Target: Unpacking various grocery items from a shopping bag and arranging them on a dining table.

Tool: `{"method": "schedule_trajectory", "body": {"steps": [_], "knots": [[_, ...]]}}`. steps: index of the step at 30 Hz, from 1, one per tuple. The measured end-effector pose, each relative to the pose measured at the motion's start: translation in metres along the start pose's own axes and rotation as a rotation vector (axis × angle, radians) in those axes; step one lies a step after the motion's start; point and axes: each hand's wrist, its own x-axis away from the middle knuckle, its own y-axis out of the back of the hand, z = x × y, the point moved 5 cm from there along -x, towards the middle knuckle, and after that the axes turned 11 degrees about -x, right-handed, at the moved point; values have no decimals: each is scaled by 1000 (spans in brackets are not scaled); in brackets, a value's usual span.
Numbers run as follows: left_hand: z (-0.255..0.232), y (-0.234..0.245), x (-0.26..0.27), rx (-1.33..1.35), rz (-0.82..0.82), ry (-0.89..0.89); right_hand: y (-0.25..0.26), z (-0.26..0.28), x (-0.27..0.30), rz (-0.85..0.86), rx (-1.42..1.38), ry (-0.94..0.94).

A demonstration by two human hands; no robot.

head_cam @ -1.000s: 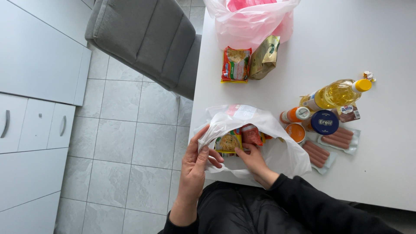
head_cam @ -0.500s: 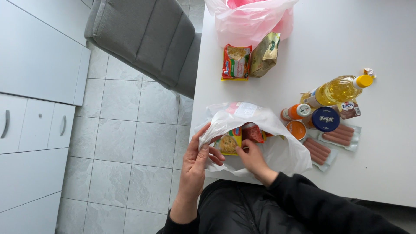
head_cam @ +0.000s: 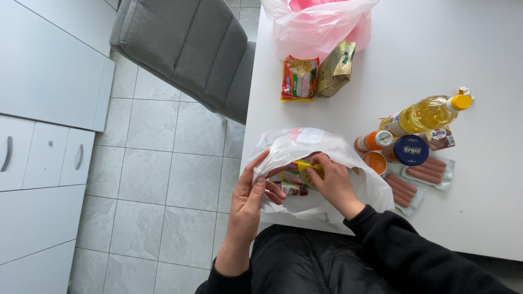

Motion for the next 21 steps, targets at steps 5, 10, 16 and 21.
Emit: {"method": "schedule_trajectory", "body": {"steps": [5,10,16,21], "knots": [[-1,1,0,3,4,-21,-15,-21,-4,26,98,80],[-3,2,1,0,-8,-15,-23,-24,-1,-35,215,147],[-5,0,1,0,15,-24,-20,-13,-11,84,288,-102],[-3,-2,2,10,17,-29,-32,-15,-15,21,536,117]]}}
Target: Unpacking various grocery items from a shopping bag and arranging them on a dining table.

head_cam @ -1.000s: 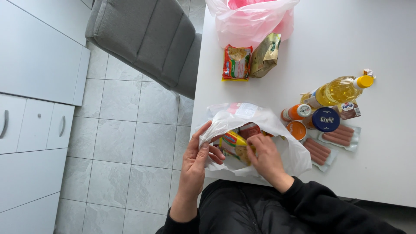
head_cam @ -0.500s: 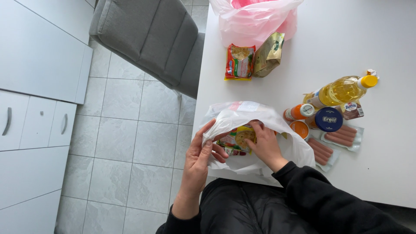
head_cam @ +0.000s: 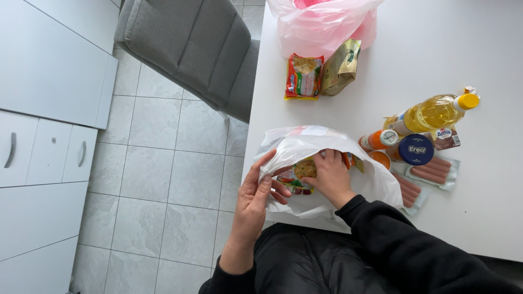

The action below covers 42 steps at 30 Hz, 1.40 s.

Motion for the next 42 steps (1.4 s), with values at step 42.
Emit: {"method": "schedule_trajectory", "body": {"steps": [42], "knots": [[-3,5,-16,-22,-13,23,264,-48,-39,-886,-1002,27]]}}
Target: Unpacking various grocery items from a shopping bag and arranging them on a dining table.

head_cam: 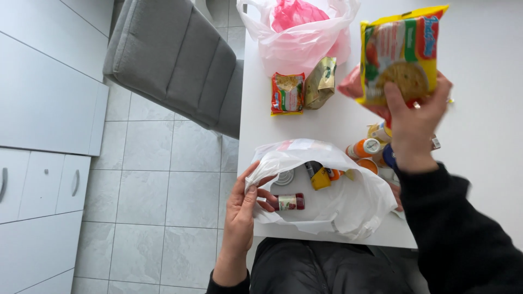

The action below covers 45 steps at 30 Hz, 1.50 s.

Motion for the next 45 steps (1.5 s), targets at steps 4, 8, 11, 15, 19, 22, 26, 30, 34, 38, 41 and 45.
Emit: {"method": "schedule_trajectory", "body": {"steps": [4,8,11,15,19,22,26,30,34,38,41,45], "knots": [[2,2,4,-4,-24,7,-7,-114,-35,-161,-21,96],[5,6,4,9,-69,67,-11,-187,-60,-338,133,34],[9,9,7,-2,-117,141,-12,-226,-64,-466,174,-17],[9,6,5,15,-122,174,-10,-286,-63,-519,128,-184],[13,5,1,54,-146,166,-14,-330,-45,-359,115,-311],[18,7,-2,37,-143,168,-6,-368,-30,-232,173,-443],[20,8,-6,57,-157,155,-3,-373,-21,-110,348,-699],[21,5,-8,82,-145,114,-3,-353,-32,-63,675,-812],[15,0,-9,60,-117,102,-34,-272,-45,-44,553,-560],[9,-3,-11,68,-64,92,-68,-117,-31,100,220,-100],[12,-3,-11,96,-39,87,-74,-13,9,290,33,189],[11,-5,-11,131,0,92,-65,21,88,724,-55,416]]}}
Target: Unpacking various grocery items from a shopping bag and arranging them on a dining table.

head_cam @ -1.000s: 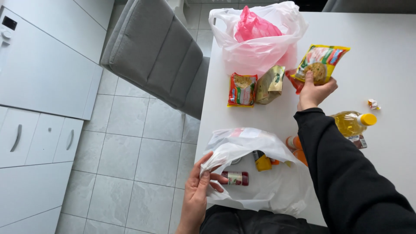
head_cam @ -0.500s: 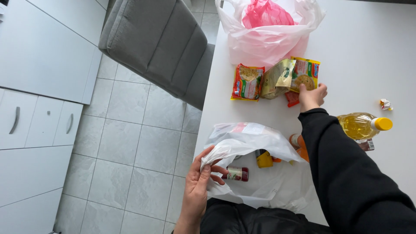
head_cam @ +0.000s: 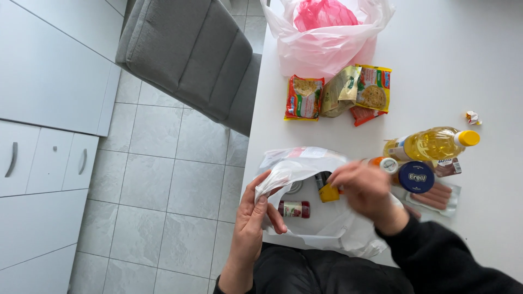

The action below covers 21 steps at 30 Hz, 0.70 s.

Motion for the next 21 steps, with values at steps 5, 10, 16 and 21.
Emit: {"method": "schedule_trajectory", "body": {"steps": [5,10,16,21], "knots": [[-5,-6,2,-13,10,-28,-106,-57,104,562,44,-358],[-6,-9,4,-22,13,-84,-161,-96,146,806,174,-635],[-3,-8,13,-12,6,-93,-204,-114,188,775,338,-455],[-2,-5,22,-42,-15,-30,-214,-113,183,830,417,-478]]}}
